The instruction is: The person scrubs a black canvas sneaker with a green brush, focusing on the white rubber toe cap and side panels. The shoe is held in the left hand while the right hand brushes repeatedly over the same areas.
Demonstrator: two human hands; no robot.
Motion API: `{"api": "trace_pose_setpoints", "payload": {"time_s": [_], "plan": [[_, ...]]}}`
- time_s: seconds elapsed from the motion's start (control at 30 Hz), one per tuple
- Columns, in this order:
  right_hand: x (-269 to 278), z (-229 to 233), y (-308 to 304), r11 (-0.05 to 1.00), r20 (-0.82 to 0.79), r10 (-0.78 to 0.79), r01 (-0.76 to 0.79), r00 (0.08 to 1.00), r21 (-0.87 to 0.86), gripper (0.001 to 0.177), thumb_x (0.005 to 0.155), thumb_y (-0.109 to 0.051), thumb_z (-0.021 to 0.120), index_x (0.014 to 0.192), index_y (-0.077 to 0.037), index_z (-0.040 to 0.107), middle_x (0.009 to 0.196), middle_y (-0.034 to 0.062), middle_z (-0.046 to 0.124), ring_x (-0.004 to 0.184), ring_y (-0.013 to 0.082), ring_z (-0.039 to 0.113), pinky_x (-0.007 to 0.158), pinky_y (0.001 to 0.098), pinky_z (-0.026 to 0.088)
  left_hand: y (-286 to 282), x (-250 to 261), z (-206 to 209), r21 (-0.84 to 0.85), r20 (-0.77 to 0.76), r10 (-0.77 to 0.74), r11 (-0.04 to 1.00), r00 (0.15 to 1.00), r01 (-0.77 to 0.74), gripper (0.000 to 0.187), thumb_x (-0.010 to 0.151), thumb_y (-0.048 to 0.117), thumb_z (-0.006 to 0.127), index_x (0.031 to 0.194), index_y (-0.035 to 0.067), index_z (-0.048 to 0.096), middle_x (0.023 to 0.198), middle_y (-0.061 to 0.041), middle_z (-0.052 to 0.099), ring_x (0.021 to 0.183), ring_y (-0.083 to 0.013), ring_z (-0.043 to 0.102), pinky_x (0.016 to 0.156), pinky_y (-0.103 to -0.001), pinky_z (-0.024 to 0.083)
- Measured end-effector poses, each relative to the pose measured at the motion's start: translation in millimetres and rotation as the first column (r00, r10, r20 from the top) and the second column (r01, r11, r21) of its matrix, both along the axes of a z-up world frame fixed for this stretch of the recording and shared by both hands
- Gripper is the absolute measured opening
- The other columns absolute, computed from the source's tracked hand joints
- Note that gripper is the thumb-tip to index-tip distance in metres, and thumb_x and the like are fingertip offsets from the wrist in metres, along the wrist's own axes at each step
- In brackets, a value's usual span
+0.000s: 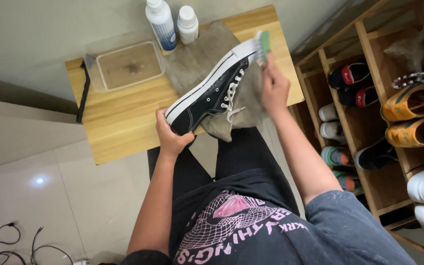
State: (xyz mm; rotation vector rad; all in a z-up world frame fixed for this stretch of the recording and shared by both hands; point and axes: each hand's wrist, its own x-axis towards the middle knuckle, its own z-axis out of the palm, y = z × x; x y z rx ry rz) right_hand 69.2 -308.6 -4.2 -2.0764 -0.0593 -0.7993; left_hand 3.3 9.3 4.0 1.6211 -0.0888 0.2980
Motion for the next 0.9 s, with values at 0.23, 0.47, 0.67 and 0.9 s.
{"api": "trace_pose_setpoints", "payload": {"time_s": [0.23,0.47,0.67,0.9], "plan": [[0,-4,-2,0.998,0.030,0.030,-0.029,0.999,-0.053,0.034,0.102,-0.002,0.061,0.134,-0.008,0.070,0.123,0.0174,0.073,0.114,0.0305,0.068,0.098,0.0421,0.055,-3,1,-4,0.027,0.005,-0.005,1.000,1.000,0.005,0.072,0.042,0.010,0.078,0.107,0.005,0.049,0.085,-0.011,0.058,0.084,-0.0192,0.059,0.073,-0.036,0.044],[-27,-23,26,0.957,0.060,0.146,-0.126,0.987,-0.261,0.025,0.097,-0.006,0.069,0.115,-0.016,0.081,0.081,0.0091,0.077,0.068,0.0284,0.072,0.068,0.0388,0.055,2,3,-10,0.048,0.007,0.006,0.999,1.000,-0.007,0.073,0.044,0.014,0.081,0.110,0.005,0.051,0.089,-0.012,0.061,0.087,-0.0201,0.060,0.077,-0.039,0.045],[-39,13,22,0.948,0.076,0.063,-0.036,0.995,-0.317,0.028,0.101,-0.006,0.064,0.124,-0.011,0.078,0.087,0.0120,0.078,0.073,0.0294,0.073,0.071,0.0381,0.057,3,2,-6,0.044,0.048,-0.007,0.999,0.999,0.005,0.074,0.044,0.014,0.084,0.110,0.005,0.053,0.093,-0.013,0.063,0.088,-0.0228,0.062,0.078,-0.040,0.045],[-63,32,44,0.902,-0.009,0.133,-0.125,0.991,-0.412,0.025,0.100,-0.014,0.071,0.122,-0.023,0.080,0.069,0.0083,0.070,0.060,0.0307,0.067,0.060,0.0378,0.054,6,0,-4,0.066,0.036,-0.026,0.998,0.999,0.024,0.077,0.046,0.020,0.088,0.114,0.007,0.053,0.099,-0.013,0.063,0.095,-0.0235,0.062,0.083,-0.041,0.045]]}}
